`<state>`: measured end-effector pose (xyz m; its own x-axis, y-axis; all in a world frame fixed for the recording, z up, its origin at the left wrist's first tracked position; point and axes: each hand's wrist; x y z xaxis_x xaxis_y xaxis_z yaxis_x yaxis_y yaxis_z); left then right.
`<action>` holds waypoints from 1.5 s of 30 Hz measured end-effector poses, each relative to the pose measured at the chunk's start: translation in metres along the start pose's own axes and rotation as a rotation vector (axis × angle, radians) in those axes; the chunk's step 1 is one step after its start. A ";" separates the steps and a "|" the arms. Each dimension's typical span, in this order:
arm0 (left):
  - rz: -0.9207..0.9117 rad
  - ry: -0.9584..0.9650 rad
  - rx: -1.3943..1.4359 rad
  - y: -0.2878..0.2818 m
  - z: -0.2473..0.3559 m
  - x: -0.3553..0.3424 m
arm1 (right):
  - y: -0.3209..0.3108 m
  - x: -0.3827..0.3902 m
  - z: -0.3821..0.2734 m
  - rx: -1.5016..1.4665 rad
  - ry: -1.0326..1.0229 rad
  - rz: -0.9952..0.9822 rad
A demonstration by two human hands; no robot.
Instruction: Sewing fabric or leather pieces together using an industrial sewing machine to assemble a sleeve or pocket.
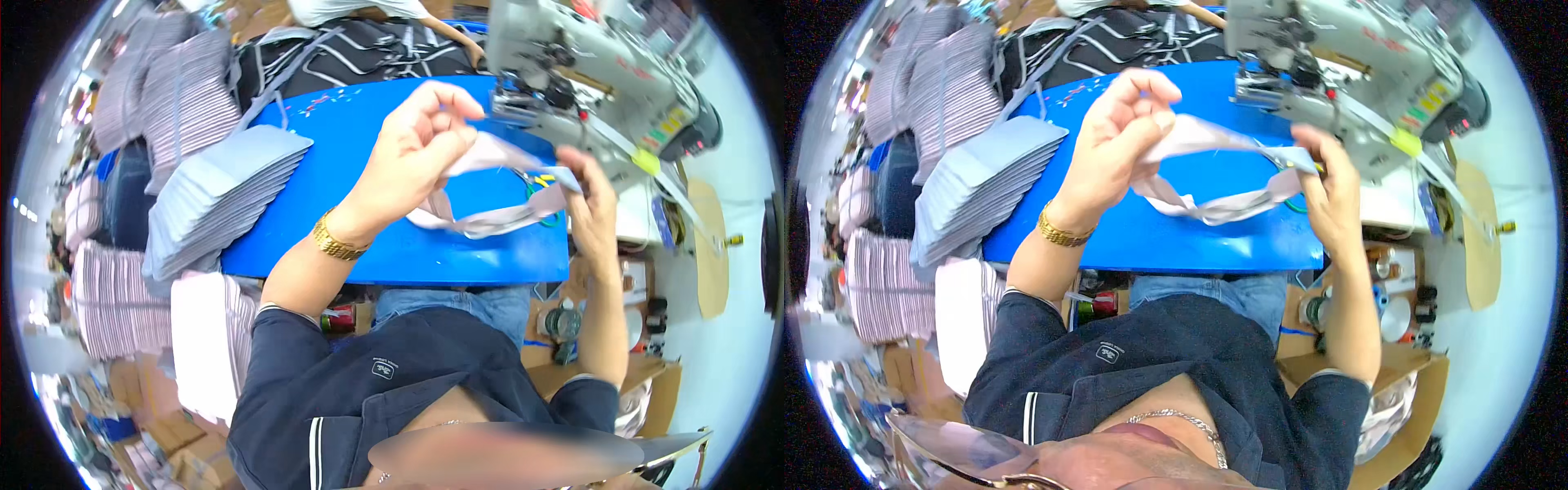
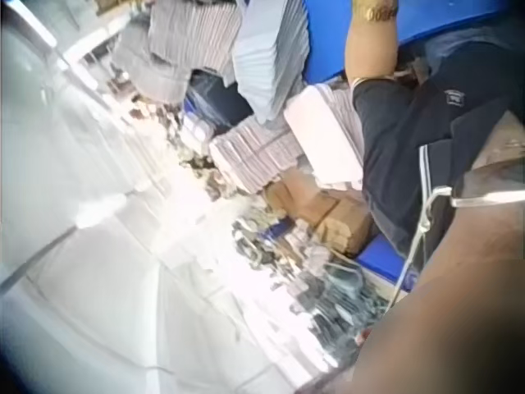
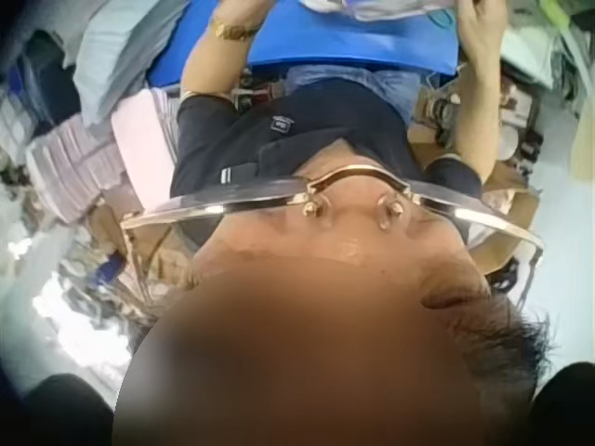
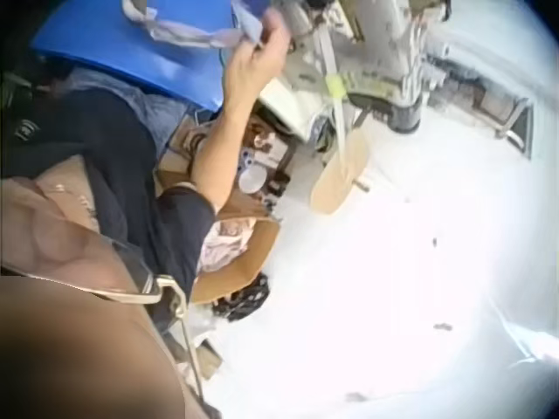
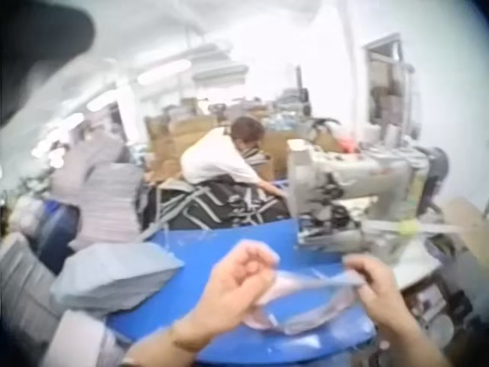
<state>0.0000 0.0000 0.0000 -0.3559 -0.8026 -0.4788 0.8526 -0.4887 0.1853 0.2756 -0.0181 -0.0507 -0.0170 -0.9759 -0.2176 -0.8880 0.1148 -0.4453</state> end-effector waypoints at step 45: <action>-0.085 -0.092 -0.760 0.005 -0.138 0.097 | 0.140 0.038 0.082 -0.539 0.682 -0.370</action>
<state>0.0221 -0.0329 -0.1636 -0.4337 -0.8143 -0.3857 0.8378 -0.2068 -0.5053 0.1882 -0.0235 -0.1922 0.1945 -0.8509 0.4880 -0.9807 -0.1587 0.1142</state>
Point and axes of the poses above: each hand's wrist, its own x-axis away from the middle knuckle, its own y-axis out of the palm, z = x × y, and after that the axes turned 12 degrees about y, right-handed
